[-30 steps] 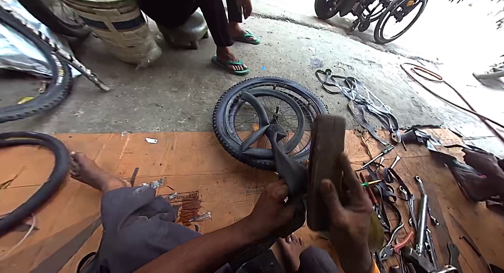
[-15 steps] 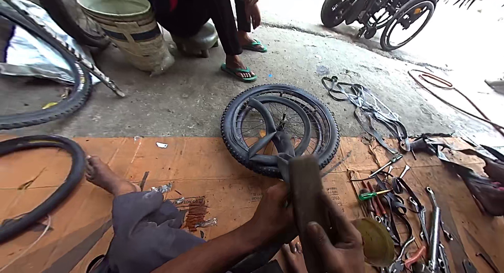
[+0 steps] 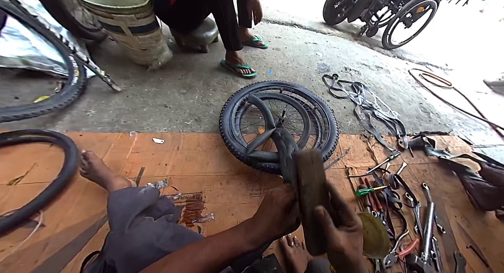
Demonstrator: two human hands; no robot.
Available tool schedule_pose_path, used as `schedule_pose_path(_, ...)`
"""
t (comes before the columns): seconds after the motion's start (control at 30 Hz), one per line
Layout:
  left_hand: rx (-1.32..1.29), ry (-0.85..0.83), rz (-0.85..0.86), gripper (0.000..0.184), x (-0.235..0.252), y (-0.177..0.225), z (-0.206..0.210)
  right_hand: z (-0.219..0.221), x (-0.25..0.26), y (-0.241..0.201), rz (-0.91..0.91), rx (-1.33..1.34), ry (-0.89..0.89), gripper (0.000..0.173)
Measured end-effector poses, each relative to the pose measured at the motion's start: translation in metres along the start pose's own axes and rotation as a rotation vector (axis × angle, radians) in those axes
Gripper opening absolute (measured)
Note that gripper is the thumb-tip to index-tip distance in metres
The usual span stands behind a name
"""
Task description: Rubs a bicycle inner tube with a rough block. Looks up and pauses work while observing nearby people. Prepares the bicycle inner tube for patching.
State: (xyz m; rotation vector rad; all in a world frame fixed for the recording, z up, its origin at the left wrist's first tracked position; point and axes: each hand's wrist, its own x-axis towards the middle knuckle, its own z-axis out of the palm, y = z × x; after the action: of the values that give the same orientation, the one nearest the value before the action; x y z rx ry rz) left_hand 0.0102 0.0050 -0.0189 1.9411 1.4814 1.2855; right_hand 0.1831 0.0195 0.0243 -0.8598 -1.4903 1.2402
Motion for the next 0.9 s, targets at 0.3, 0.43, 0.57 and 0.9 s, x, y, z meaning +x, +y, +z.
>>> schedule_pose_path(0.3,0.04,0.005,-0.069,0.015,0.007,0.003,-0.002,-0.004,0.007,-0.016,-0.007,-0.015,0.116,0.052)
schedule_pose_path(0.43,0.017,-0.021,0.026,0.015,0.004,0.002,0.001,-0.005,0.004,0.003,0.023,0.039,0.078,0.049)
schedule_pose_path(0.57,-0.16,-0.054,0.101,0.018,0.004,0.015,0.004,-0.009,0.044,-0.006,0.027,0.041,0.337,0.053)
schedule_pose_path(0.9,-0.405,-0.153,-0.091,0.02,0.004,0.002,-0.007,-0.002,0.026,0.002,0.049,-0.025,0.166,0.056)
